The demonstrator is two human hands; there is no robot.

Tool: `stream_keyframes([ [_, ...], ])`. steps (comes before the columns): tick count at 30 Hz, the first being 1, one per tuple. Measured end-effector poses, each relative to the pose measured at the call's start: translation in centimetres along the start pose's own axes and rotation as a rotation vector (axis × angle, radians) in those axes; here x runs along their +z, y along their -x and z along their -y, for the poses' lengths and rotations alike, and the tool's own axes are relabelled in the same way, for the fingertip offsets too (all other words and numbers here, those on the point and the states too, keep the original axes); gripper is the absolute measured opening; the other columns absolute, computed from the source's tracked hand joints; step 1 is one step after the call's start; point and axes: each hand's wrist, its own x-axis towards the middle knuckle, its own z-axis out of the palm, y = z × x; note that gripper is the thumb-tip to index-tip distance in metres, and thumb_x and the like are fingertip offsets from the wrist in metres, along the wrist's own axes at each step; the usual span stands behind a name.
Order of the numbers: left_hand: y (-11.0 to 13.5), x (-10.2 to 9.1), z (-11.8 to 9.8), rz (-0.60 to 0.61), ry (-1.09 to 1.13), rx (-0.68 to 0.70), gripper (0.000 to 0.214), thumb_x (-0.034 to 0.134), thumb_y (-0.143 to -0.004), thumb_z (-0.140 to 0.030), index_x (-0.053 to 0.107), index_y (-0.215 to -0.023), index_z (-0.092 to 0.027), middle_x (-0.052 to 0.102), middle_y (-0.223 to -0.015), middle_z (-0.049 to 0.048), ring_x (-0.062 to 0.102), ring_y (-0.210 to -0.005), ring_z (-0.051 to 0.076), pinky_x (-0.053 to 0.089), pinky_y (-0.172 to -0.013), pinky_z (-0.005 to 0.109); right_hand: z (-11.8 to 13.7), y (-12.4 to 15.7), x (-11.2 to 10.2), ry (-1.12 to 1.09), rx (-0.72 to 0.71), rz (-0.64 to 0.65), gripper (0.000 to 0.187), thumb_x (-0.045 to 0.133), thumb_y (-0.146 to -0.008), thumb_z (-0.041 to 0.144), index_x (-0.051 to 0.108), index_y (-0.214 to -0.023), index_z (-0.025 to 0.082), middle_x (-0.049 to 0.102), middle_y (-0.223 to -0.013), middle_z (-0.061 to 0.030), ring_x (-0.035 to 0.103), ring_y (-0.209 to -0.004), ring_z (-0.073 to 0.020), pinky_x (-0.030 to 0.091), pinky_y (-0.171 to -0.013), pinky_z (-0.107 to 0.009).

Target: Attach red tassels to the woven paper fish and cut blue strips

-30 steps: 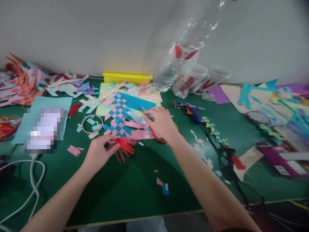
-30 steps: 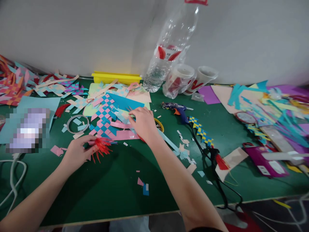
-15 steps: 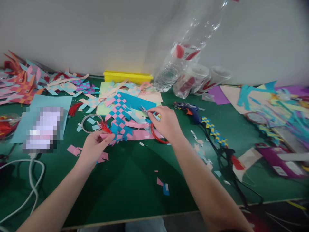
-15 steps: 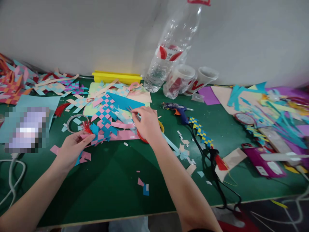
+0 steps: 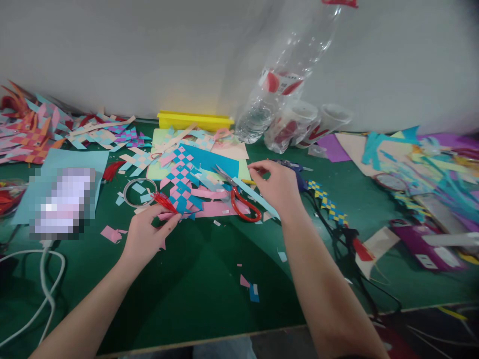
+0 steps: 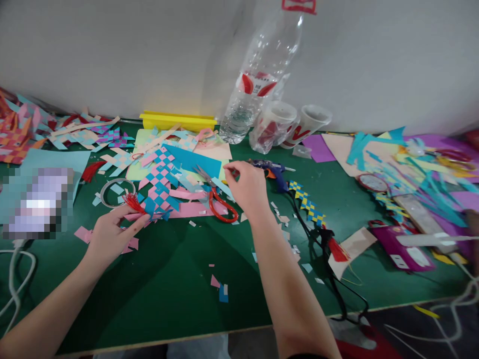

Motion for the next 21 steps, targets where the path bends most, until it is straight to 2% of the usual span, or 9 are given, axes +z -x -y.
stream_keyframes([
  [3, 0.1, 0.0, -0.2, 0.009, -0.02, 0.003, 0.021, 0.064, -0.081, -0.037, 0.065, -0.073, -0.018, 0.064, -0.067, -0.0008, 0.059, -0.059, 0.013, 0.041, -0.045, 0.019, -0.5, 0.0, 0.4, 0.03, 0.022, 0.054, 0.017, 0.055, -0.079, 0.022, 0.071, -0.085, 0.019, 0.073, -0.084, -0.0062, 0.066, -0.076, -0.0217, 0.049, -0.074, -0.035],
  [7, 0.2, 0.0, -0.2, 0.018, -0.036, -0.003, 0.021, 0.063, -0.082, -0.039, 0.066, -0.078, -0.019, 0.067, -0.073, -0.0001, 0.061, -0.062, 0.014, 0.042, -0.044, 0.019, -0.5, 0.0, 1.4, 0.049, 0.01, 0.154, 0.017, 0.056, -0.08, 0.02, 0.071, -0.088, 0.02, 0.073, -0.088, -0.0057, 0.066, -0.08, -0.0221, 0.047, -0.077, -0.036],
  [13, 0.1, -0.1, -0.2, 0.002, -0.029, 0.025, 0.02, 0.063, -0.082, -0.038, 0.067, -0.076, -0.019, 0.067, -0.071, 0.0002, 0.061, -0.065, 0.015, 0.046, -0.052, 0.021, 1.2, -0.3, 3.8, 0.08, -0.1, 0.27, 0.014, 0.059, -0.085, 0.026, 0.071, -0.09, 0.021, 0.072, -0.093, -0.0059, 0.062, -0.094, -0.0253, 0.042, -0.084, -0.04],
  [17, -0.1, -0.2, -0.1, 0.003, -0.045, 0.043, 0.021, 0.063, -0.082, -0.037, 0.067, -0.073, -0.019, 0.066, -0.068, -0.0004, 0.06, -0.063, 0.015, 0.048, -0.058, 0.023, 2.3, -0.7, 5.4, 0.166, -0.138, 0.302, 0.023, 0.055, -0.089, 0.036, 0.072, -0.093, 0.021, 0.071, -0.093, -0.0082, 0.059, -0.096, -0.0272, 0.038, -0.085, -0.042],
  [21, -0.1, -0.2, 0.1, -0.002, -0.053, 0.03, 0.021, 0.063, -0.082, -0.037, 0.068, -0.074, -0.019, 0.068, -0.07, 0.0, 0.06, -0.065, 0.015, 0.048, -0.061, 0.025, 2.7, -1.1, 6.6, 0.224, -0.144, 0.309, 0.028, 0.053, -0.09, 0.038, 0.072, -0.094, 0.017, 0.069, -0.096, -0.0121, 0.058, -0.096, -0.0293, 0.038, -0.083, -0.043],
])
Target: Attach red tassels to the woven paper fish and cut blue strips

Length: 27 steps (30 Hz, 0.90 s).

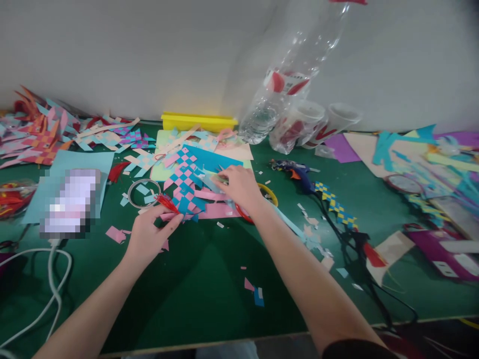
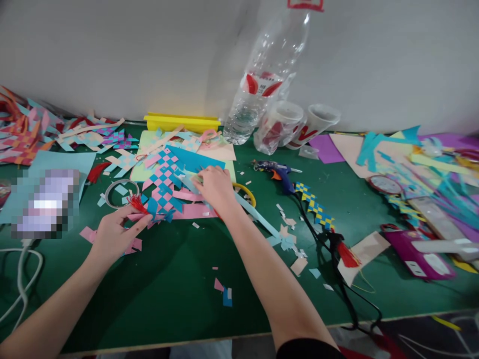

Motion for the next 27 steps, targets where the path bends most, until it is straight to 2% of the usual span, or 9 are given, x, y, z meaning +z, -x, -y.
stream_keyframes([
  [5, 0.0, 0.0, -0.2, 0.014, 0.01, -0.005, 0.02, 0.062, -0.082, -0.036, 0.067, -0.072, -0.019, 0.067, -0.069, 0.0001, 0.061, -0.065, 0.016, 0.047, -0.059, 0.025, 0.0, -0.2, 0.5, -0.02, -0.009, 0.003, 0.023, 0.054, -0.089, 0.035, 0.071, -0.091, 0.019, 0.067, -0.096, -0.0119, 0.058, -0.095, -0.0291, 0.04, -0.079, -0.042],
  [13, 0.1, 0.1, -0.2, 0.014, 0.002, 0.01, 0.024, 0.061, -0.083, -0.037, 0.064, -0.069, -0.018, 0.067, -0.069, 0.0015, 0.061, -0.065, 0.016, 0.046, -0.058, 0.025, 0.0, -0.1, 0.1, -0.08, -0.027, 0.018, 0.01, 0.06, -0.085, 0.026, 0.068, -0.084, 0.02, 0.068, -0.096, -0.0079, 0.058, -0.096, -0.0275, 0.038, -0.081, -0.041],
  [17, 0.4, 0.1, -0.2, 0.044, 0.029, -0.044, 0.025, 0.061, -0.083, -0.042, 0.066, -0.075, -0.019, 0.067, -0.074, 0.0027, 0.062, -0.063, 0.016, 0.046, -0.049, 0.023, 0.2, 0.0, 0.0, -0.096, -0.026, 0.015, 0.008, 0.06, -0.083, 0.021, 0.065, -0.077, 0.02, 0.069, -0.086, -0.0061, 0.059, -0.09, -0.0255, 0.036, -0.08, -0.04],
  [21, 0.5, 0.1, -0.3, 0.063, 0.034, -0.066, 0.024, 0.06, -0.083, -0.041, 0.067, -0.08, -0.019, 0.069, -0.08, 0.0037, 0.063, -0.064, 0.016, 0.045, -0.044, 0.021, 0.4, 0.1, -0.2, -0.11, -0.059, 0.016, 0.011, 0.056, -0.084, 0.018, 0.066, -0.081, 0.021, 0.07, -0.081, -0.0033, 0.06, -0.082, -0.0217, 0.037, -0.08, -0.038],
  [24, 0.4, 0.2, -0.6, 0.05, 0.029, -0.036, 0.021, 0.061, -0.083, -0.037, 0.066, -0.076, -0.018, 0.069, -0.078, 0.0043, 0.063, -0.069, 0.017, 0.048, -0.051, 0.022, 0.5, 0.1, -0.4, -0.095, -0.06, 0.007, 0.015, 0.053, -0.085, 0.02, 0.067, -0.079, 0.02, 0.07, -0.079, -0.0049, 0.06, -0.08, -0.0229, 0.037, -0.08, -0.04],
  [27, 0.4, 0.2, -0.8, 0.057, 0.054, -0.053, 0.02, 0.061, -0.083, -0.036, 0.066, -0.075, -0.018, 0.069, -0.078, 0.0043, 0.064, -0.07, 0.017, 0.051, -0.055, 0.023, 0.6, -0.3, -0.6, -0.08, -0.05, -0.022, 0.017, 0.053, -0.086, 0.023, 0.069, -0.083, 0.019, 0.069, -0.093, -0.0104, 0.059, -0.092, -0.0277, 0.038, -0.083, -0.043],
])
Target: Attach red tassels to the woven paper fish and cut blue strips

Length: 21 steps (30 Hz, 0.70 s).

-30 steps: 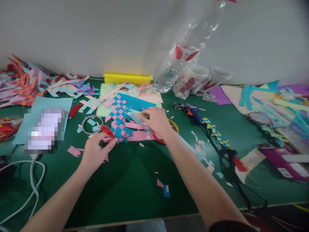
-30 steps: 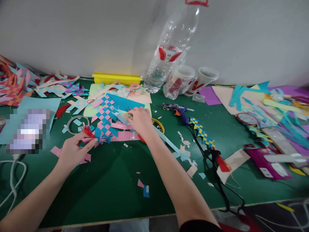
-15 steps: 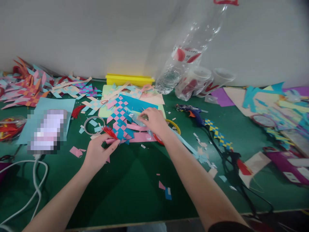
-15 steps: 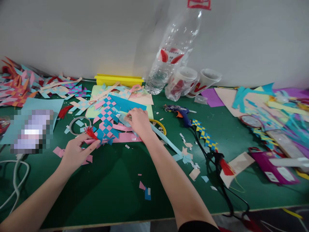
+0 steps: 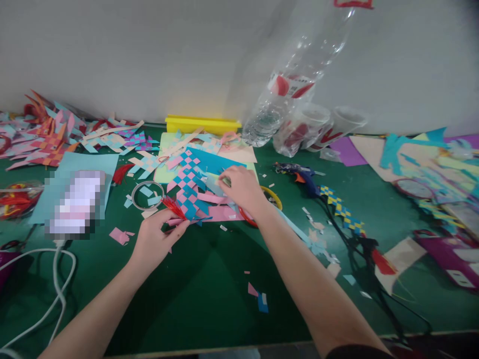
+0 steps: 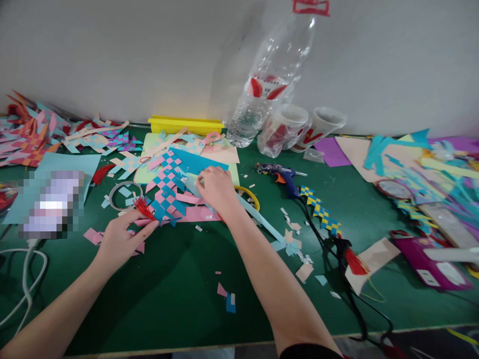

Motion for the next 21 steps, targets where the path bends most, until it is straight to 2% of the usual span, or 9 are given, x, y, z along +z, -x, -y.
stream_keyframes([
  [4, 0.0, 0.0, -0.1, 0.015, 0.014, -0.004, 0.019, 0.061, -0.083, -0.036, 0.066, -0.077, -0.018, 0.069, -0.077, 0.0038, 0.064, -0.07, 0.017, 0.051, -0.056, 0.023, 0.0, -1.1, 0.3, -0.014, -0.052, -0.038, 0.024, 0.05, -0.088, 0.025, 0.068, -0.103, 0.022, 0.065, -0.113, -0.0105, 0.053, -0.109, -0.0302, 0.037, -0.093, -0.047],
  [10, -0.1, 0.0, -0.1, 0.017, 0.029, -0.003, 0.019, 0.061, -0.082, -0.036, 0.066, -0.078, -0.018, 0.069, -0.077, 0.0036, 0.063, -0.07, 0.017, 0.052, -0.058, 0.023, -0.5, -2.4, 1.6, 0.013, -0.132, 0.039, 0.031, 0.046, -0.091, 0.027, 0.066, -0.115, 0.025, 0.057, -0.128, -0.0097, 0.045, -0.121, -0.0309, 0.033, -0.101, -0.051],
  [13, 0.0, 0.0, -0.1, 0.023, 0.033, -0.005, 0.018, 0.061, -0.082, -0.035, 0.067, -0.079, -0.018, 0.068, -0.076, 0.0033, 0.063, -0.07, 0.016, 0.053, -0.059, 0.022, -0.7, -2.5, 1.9, 0.001, -0.134, 0.038, 0.03, 0.046, -0.091, 0.026, 0.067, -0.112, 0.024, 0.058, -0.127, -0.0099, 0.045, -0.121, -0.0301, 0.034, -0.1, -0.049],
  [17, 0.1, 0.0, -0.2, 0.019, 0.04, -0.007, 0.018, 0.061, -0.082, -0.034, 0.067, -0.08, -0.018, 0.069, -0.079, 0.004, 0.064, -0.072, 0.017, 0.053, -0.06, 0.022, -0.7, -2.4, 1.6, -0.025, -0.126, -0.01, 0.022, 0.048, -0.089, 0.024, 0.069, -0.096, 0.021, 0.063, -0.118, -0.0097, 0.05, -0.115, -0.0287, 0.034, -0.1, -0.046],
  [21, 0.0, 0.0, -0.3, 0.02, 0.03, -0.01, 0.018, 0.061, -0.082, -0.035, 0.067, -0.079, -0.018, 0.069, -0.079, 0.004, 0.065, -0.073, 0.018, 0.053, -0.06, 0.023, -0.6, -2.7, 1.4, -0.028, -0.13, -0.022, 0.021, 0.048, -0.087, 0.02, 0.067, -0.095, 0.021, 0.066, -0.112, -0.0078, 0.054, -0.109, -0.0264, 0.033, -0.1, -0.043],
])
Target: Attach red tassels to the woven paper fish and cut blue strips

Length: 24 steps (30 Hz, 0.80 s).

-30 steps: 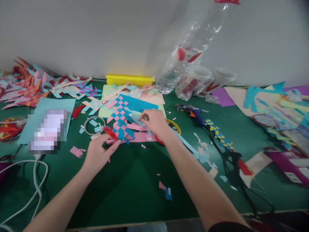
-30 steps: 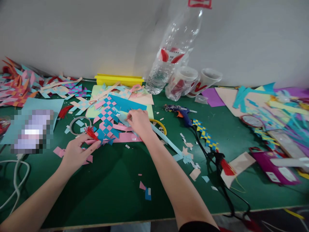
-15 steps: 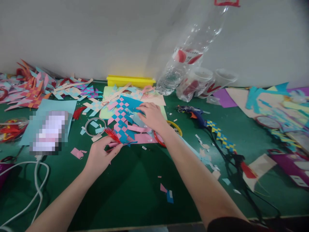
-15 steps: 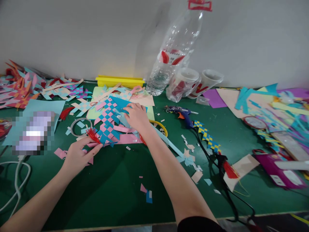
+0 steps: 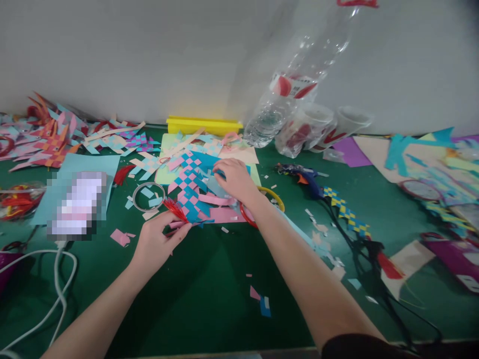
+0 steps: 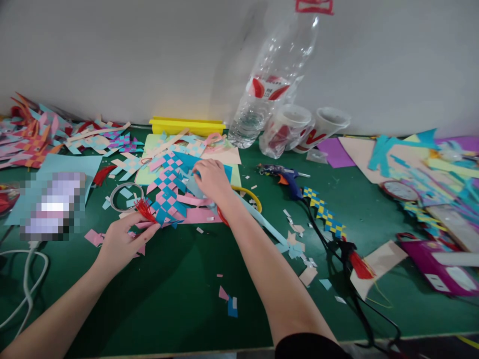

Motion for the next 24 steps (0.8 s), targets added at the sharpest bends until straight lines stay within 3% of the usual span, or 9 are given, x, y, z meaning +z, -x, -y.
stream_keyframes([
  [7, 0.0, 0.0, 0.3, -0.004, -0.006, 0.012, 0.018, 0.062, -0.082, -0.035, 0.067, -0.079, -0.018, 0.069, -0.077, 0.003, 0.064, -0.071, 0.017, 0.052, -0.06, 0.022, -0.3, -1.5, 0.9, 0.041, 0.001, 0.034, 0.02, 0.054, -0.087, 0.024, 0.07, -0.1, 0.021, 0.066, -0.111, -0.011, 0.055, -0.106, -0.0301, 0.037, -0.091, -0.046],
  [15, -0.1, -0.1, 0.4, -0.017, -0.062, 0.024, 0.021, 0.061, -0.083, -0.037, 0.066, -0.076, -0.018, 0.068, -0.077, 0.0031, 0.062, -0.072, 0.017, 0.047, -0.057, 0.022, 0.8, -2.4, 1.0, 0.05, 0.098, 0.027, 0.007, 0.063, -0.082, 0.02, 0.07, -0.082, 0.019, 0.069, -0.097, -0.0104, 0.061, -0.095, -0.0284, 0.042, -0.082, -0.043],
  [20, -0.1, -0.2, 0.8, -0.025, -0.093, 0.015, 0.022, 0.062, -0.083, -0.038, 0.065, -0.073, -0.019, 0.068, -0.075, 0.0023, 0.06, -0.069, 0.017, 0.043, -0.053, 0.022, 2.2, -1.2, -1.9, -0.032, 0.185, -0.036, 0.006, 0.066, -0.081, 0.024, 0.07, -0.079, 0.02, 0.071, -0.085, -0.0056, 0.063, -0.078, -0.0202, 0.046, -0.072, -0.034],
  [24, -0.2, -0.2, 1.0, -0.02, -0.085, -0.006, 0.027, 0.062, -0.082, -0.039, 0.063, -0.067, -0.017, 0.067, -0.07, 0.0022, 0.06, -0.067, 0.017, 0.043, -0.055, 0.023, 5.6, 1.9, -6.0, -0.432, 0.155, -0.094, 0.011, 0.075, -0.074, 0.029, 0.071, -0.068, 0.022, 0.07, -0.072, -0.0013, 0.061, -0.067, -0.0155, 0.047, -0.064, -0.029],
])
